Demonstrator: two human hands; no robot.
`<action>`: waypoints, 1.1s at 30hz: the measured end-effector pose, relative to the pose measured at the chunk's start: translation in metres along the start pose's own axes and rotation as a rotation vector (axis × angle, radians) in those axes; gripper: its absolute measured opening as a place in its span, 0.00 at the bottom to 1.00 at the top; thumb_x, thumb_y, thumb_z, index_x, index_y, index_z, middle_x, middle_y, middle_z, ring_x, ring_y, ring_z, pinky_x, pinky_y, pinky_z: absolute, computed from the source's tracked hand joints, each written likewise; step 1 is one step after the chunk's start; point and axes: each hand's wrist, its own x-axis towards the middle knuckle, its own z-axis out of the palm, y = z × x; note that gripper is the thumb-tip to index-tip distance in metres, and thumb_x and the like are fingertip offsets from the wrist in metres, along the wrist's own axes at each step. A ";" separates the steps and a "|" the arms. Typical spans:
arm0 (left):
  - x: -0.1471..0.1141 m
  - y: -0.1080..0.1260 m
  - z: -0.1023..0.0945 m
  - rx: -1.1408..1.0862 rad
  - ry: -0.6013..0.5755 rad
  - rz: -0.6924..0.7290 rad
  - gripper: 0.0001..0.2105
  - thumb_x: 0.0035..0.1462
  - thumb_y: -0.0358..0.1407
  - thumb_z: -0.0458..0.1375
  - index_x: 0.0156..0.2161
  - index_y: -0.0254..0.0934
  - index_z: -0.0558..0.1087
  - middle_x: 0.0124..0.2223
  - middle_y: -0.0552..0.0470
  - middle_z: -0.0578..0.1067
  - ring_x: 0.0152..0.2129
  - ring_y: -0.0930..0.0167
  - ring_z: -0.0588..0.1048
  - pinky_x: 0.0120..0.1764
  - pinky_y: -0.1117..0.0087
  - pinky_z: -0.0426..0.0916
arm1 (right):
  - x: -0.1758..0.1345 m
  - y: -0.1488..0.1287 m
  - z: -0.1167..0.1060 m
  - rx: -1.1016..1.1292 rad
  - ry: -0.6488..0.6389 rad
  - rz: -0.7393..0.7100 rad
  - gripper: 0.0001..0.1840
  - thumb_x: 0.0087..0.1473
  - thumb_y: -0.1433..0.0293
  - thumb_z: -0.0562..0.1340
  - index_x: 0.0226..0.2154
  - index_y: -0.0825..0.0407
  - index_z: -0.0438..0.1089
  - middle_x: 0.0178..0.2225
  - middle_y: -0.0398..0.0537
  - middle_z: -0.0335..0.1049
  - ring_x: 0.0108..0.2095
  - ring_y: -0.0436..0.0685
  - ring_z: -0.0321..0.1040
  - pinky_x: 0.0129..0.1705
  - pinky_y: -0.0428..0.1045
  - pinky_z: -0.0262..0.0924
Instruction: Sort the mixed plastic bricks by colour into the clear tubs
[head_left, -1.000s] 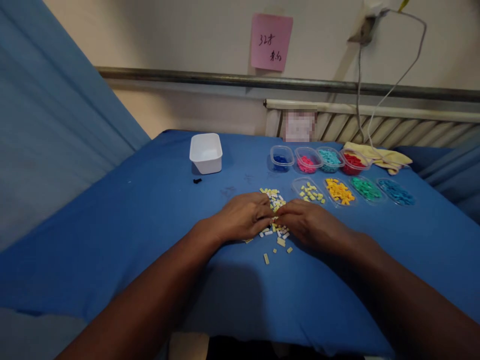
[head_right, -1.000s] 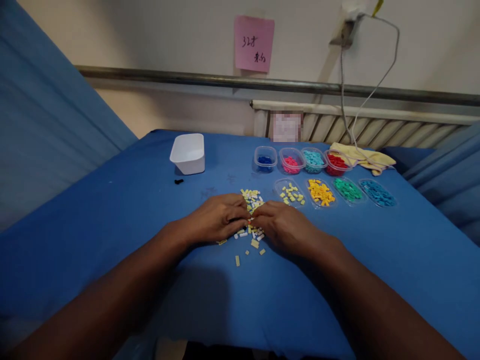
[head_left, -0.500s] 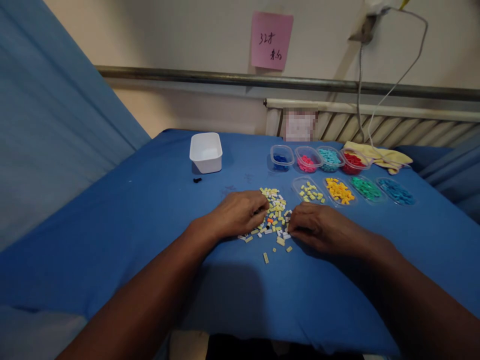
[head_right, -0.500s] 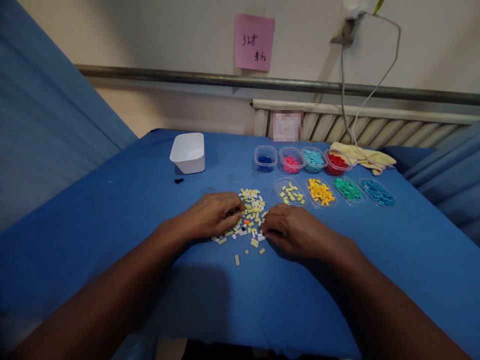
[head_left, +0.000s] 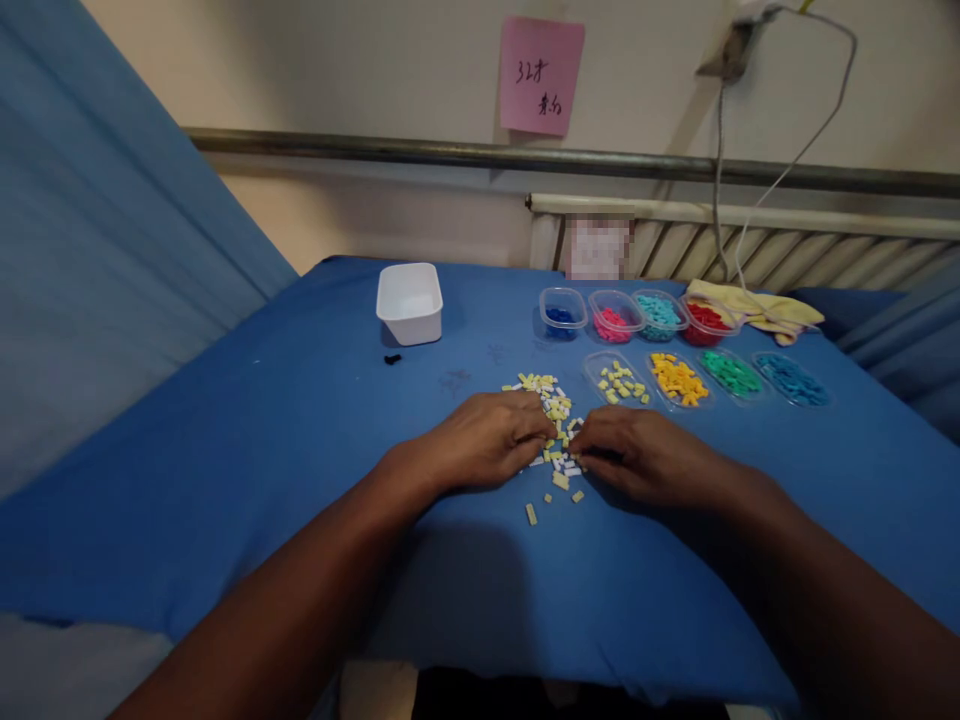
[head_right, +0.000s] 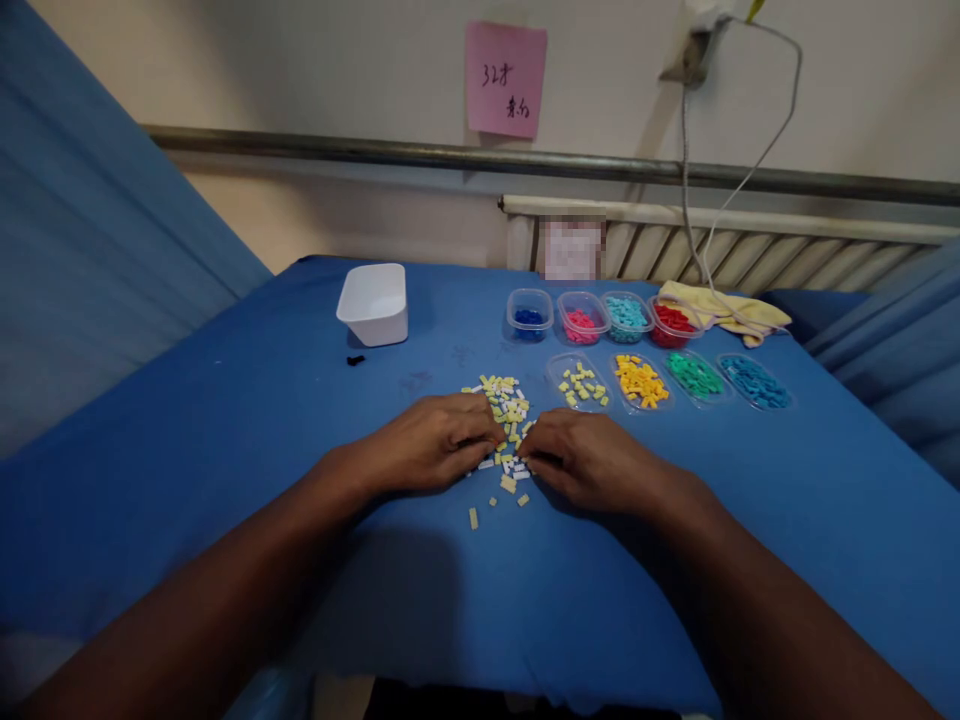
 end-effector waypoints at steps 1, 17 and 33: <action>0.000 0.001 0.000 0.000 -0.005 0.006 0.10 0.74 0.33 0.54 0.47 0.37 0.80 0.42 0.48 0.78 0.41 0.67 0.77 0.46 0.67 0.70 | -0.001 0.001 -0.001 0.017 -0.008 0.025 0.08 0.70 0.70 0.62 0.44 0.49 0.78 0.40 0.49 0.80 0.42 0.59 0.76 0.46 0.54 0.67; 0.003 0.001 0.003 -0.047 0.047 -0.028 0.08 0.74 0.33 0.55 0.46 0.38 0.78 0.46 0.47 0.80 0.45 0.66 0.78 0.50 0.65 0.70 | 0.013 0.006 0.015 -0.044 0.148 -0.040 0.10 0.72 0.70 0.60 0.46 0.50 0.79 0.44 0.53 0.81 0.45 0.60 0.76 0.50 0.56 0.68; 0.003 -0.012 0.008 -0.419 0.185 -0.342 0.11 0.69 0.33 0.60 0.52 0.37 0.80 0.47 0.48 0.82 0.43 0.68 0.79 0.49 0.64 0.72 | 0.020 -0.005 0.014 -0.211 0.039 -0.026 0.12 0.71 0.72 0.60 0.40 0.51 0.80 0.38 0.51 0.77 0.39 0.58 0.71 0.41 0.52 0.61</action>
